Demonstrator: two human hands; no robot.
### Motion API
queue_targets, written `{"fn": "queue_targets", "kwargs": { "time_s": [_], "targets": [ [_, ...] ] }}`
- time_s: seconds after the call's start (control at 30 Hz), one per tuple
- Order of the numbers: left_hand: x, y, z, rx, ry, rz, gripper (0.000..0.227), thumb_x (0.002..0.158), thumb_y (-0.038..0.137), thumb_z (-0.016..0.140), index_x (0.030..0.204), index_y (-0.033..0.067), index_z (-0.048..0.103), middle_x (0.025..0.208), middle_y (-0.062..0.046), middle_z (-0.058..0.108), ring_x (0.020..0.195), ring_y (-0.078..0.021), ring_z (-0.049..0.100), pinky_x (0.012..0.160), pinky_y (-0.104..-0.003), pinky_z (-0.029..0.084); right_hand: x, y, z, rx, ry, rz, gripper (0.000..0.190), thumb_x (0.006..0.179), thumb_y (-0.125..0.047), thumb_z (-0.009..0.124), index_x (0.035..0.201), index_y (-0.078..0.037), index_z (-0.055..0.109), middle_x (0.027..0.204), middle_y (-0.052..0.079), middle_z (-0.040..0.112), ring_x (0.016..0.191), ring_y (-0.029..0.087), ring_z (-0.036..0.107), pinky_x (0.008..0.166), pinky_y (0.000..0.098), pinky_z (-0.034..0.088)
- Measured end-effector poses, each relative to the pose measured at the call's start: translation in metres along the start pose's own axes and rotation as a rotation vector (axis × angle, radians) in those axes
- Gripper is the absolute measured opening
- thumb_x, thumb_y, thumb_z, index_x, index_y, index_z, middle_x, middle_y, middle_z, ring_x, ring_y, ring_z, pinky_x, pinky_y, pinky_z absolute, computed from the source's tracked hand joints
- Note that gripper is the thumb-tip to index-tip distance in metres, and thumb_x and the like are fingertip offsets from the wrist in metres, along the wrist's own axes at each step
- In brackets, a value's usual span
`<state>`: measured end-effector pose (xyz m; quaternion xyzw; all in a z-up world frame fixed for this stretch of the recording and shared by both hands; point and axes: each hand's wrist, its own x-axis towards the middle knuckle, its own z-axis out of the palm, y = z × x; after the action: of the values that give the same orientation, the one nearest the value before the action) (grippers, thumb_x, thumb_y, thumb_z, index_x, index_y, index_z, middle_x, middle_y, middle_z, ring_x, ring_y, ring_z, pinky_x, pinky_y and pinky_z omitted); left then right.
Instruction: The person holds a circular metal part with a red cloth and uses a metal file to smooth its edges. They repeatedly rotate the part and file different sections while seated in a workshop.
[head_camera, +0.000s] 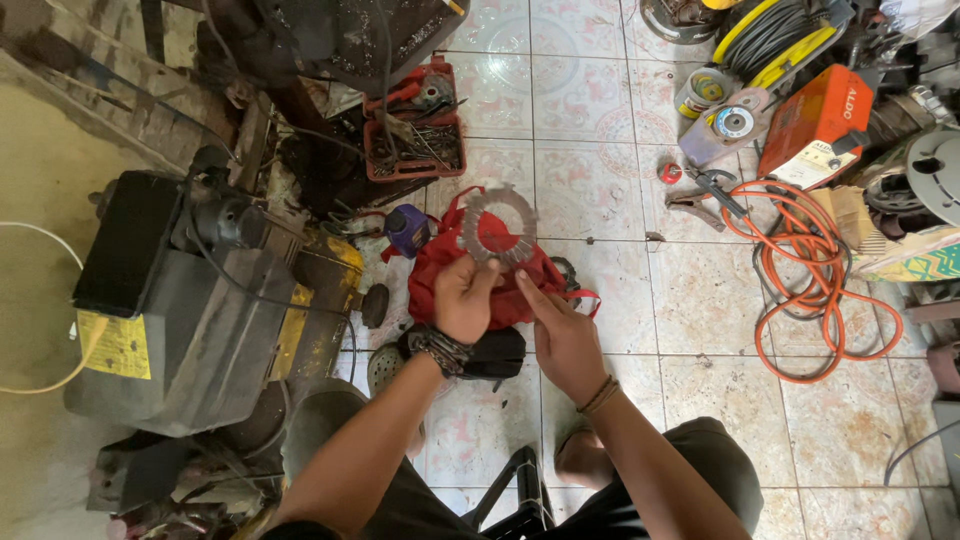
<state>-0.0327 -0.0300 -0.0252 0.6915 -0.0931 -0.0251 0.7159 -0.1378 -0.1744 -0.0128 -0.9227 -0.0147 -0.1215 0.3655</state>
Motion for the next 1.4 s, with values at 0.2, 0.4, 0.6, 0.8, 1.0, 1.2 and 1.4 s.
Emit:
{"fn": "queue_targets", "kwargs": {
  "time_s": [0.2,0.4,0.6,0.8,1.0,1.2,1.4],
  "targets": [
    [0.027,-0.017,-0.016,-0.238,0.23,0.052,0.028,0.101,0.019,0.068,0.078,0.0028,0.069,0.069,-0.011,0.07,0.071,-0.0133,0.059,0.075,-0.031,0.051,0.006,-0.016,-0.021,-0.137,-0.107,-0.018,0.068,0.092,0.002,0.05,0.153,-0.029,0.049,0.085,0.011,0.073,0.07,0.028,0.071,0.069,0.039,0.056],
    [0.031,-0.042,-0.028,-0.389,0.152,0.003,0.033,0.103,0.021,0.067,0.076,0.0032,0.07,0.071,-0.014,0.071,0.068,-0.016,0.06,0.069,-0.03,0.046,0.002,0.028,-0.009,0.152,0.126,0.034,0.061,0.094,0.002,0.047,0.151,-0.02,0.053,0.086,0.012,0.073,0.071,0.026,0.07,0.067,0.0367,0.057],
    [-0.001,-0.056,0.025,-0.434,-0.042,-0.105,0.03,0.099,0.018,0.072,0.074,0.0019,0.07,0.072,-0.013,0.074,0.067,-0.0123,0.061,0.066,-0.024,0.047,0.019,-0.003,-0.006,0.596,0.358,0.151,0.06,0.101,-0.002,0.048,0.158,-0.009,0.033,0.1,0.012,0.073,0.064,0.01,0.059,0.058,0.0261,0.053],
    [-0.029,-0.093,0.053,-0.395,-0.176,-0.056,0.037,0.098,0.013,0.072,0.064,0.0078,0.062,0.058,-0.003,0.057,0.06,-0.0082,0.048,0.06,-0.023,0.04,0.025,0.028,0.005,0.666,0.532,0.115,0.065,0.097,0.008,0.051,0.158,-0.004,0.032,0.075,0.006,0.063,0.053,0.009,0.057,0.05,0.0229,0.049],
    [-0.018,-0.012,0.034,0.133,0.018,0.192,0.027,0.091,0.02,0.077,0.104,0.001,0.063,0.086,-0.018,0.063,0.082,-0.0298,0.063,0.079,-0.043,0.051,0.026,0.018,-0.018,0.695,0.528,0.175,0.069,0.096,0.01,0.05,0.159,-0.004,0.029,0.066,0.002,0.054,0.052,0.007,0.052,0.048,0.0203,0.044],
    [-0.006,0.024,0.019,0.505,-0.14,0.664,0.023,0.099,0.023,0.065,0.118,0.0108,0.067,0.108,-0.004,0.063,0.107,-0.0284,0.061,0.098,-0.043,0.04,0.025,0.013,-0.03,0.688,0.397,0.182,0.068,0.094,0.01,0.051,0.158,-0.005,0.034,0.068,0.005,0.056,0.052,0.01,0.056,0.05,0.0214,0.045],
    [-0.008,0.031,0.021,0.739,-0.298,0.855,0.02,0.1,0.022,0.061,0.112,0.008,0.071,0.103,-0.005,0.069,0.119,-0.0269,0.06,0.116,-0.057,0.028,0.024,0.014,-0.032,0.554,0.289,0.115,0.069,0.093,0.011,0.052,0.158,-0.005,0.035,0.072,0.008,0.062,0.056,0.011,0.06,0.054,0.0222,0.048]
  ]
}}
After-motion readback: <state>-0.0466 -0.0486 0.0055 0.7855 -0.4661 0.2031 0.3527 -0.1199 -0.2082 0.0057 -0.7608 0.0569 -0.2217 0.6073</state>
